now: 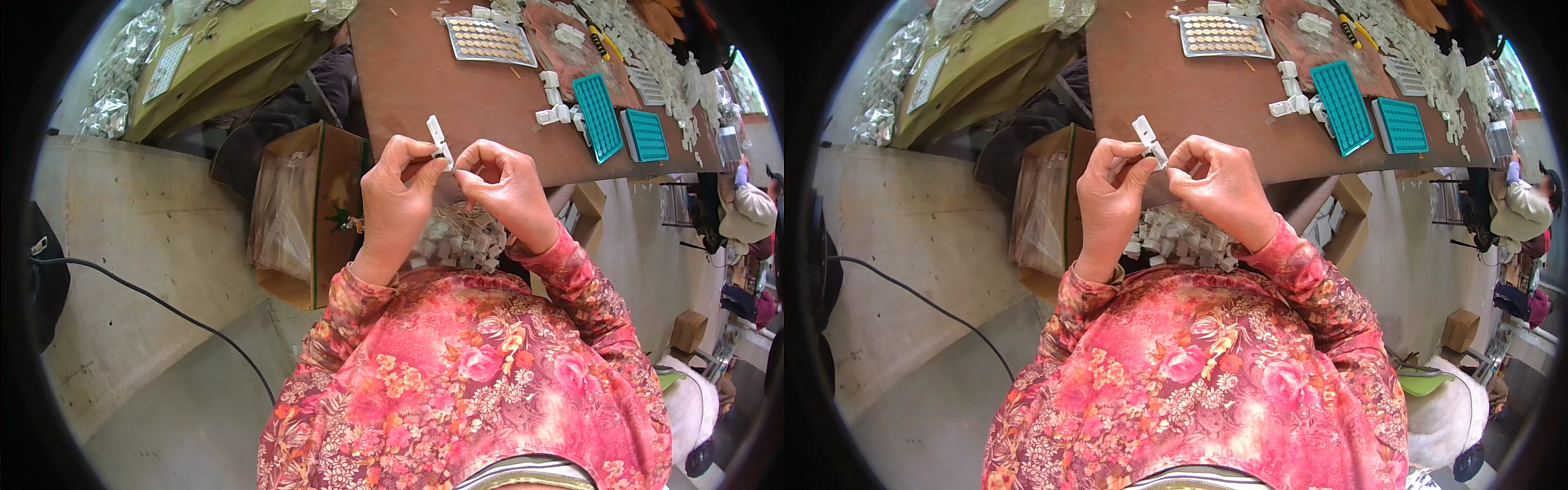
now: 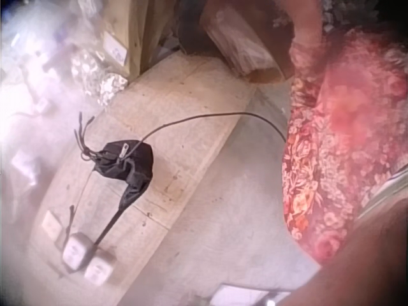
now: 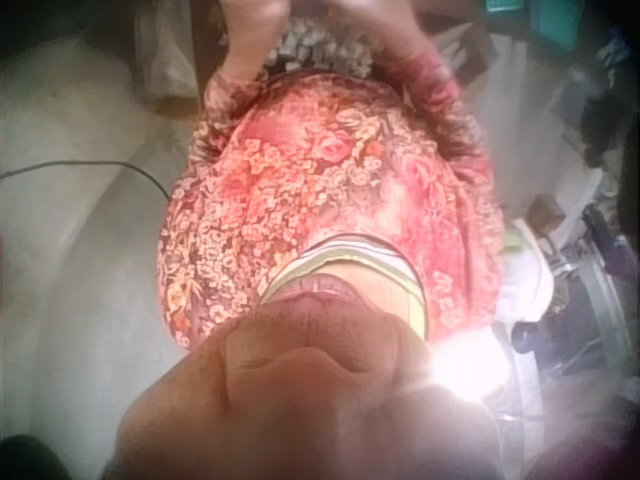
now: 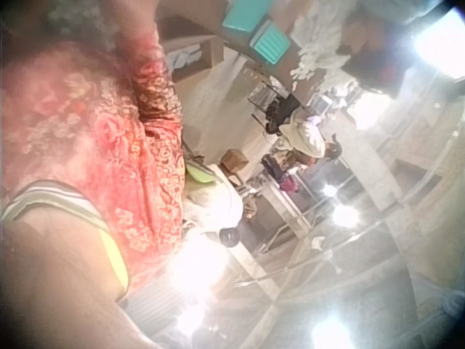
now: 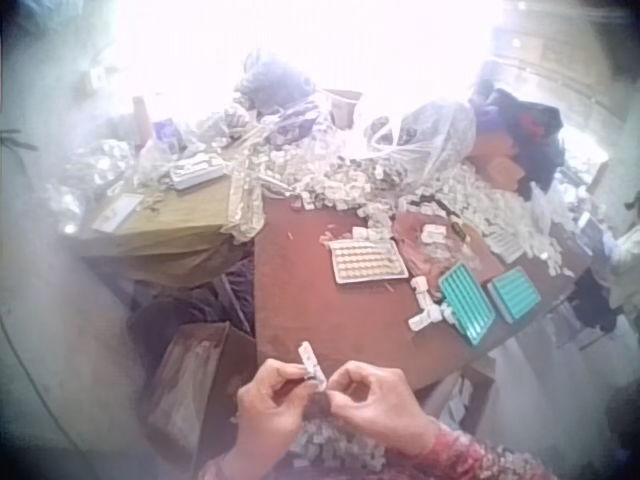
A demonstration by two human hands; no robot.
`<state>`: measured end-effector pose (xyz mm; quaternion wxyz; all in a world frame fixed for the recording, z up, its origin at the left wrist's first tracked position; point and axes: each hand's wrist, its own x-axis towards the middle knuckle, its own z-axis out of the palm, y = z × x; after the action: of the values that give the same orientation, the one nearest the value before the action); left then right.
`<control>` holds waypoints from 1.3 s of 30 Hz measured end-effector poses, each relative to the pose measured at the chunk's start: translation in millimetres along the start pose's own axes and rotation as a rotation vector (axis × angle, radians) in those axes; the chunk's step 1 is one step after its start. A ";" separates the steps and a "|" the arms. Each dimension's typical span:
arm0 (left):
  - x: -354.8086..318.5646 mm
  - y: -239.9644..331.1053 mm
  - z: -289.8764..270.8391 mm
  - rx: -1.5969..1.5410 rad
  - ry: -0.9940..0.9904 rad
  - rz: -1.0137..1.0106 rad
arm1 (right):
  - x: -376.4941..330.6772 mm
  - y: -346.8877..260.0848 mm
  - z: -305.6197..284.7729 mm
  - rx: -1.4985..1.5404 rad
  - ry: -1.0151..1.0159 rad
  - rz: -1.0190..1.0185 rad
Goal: The person assembles small LED light units by inserting bulbs into white plastic housings and connecting them to a wire string. They repeatedly pick up housings and bulbs, insert the bulbs, and attach the units to the string, occasionally testing the lights.
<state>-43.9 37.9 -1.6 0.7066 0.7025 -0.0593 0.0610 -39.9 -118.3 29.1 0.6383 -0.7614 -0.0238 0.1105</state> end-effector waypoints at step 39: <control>25.6 -23.0 31.9 -0.990 -0.133 -0.354 | 190.9 27.9 -158.5 -1.096 0.317 -0.514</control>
<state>-14.7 5.9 -19.8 0.9479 0.2864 -0.0059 -0.1392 174.7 -242.9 1.0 0.1570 -0.9553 -0.1645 -0.1891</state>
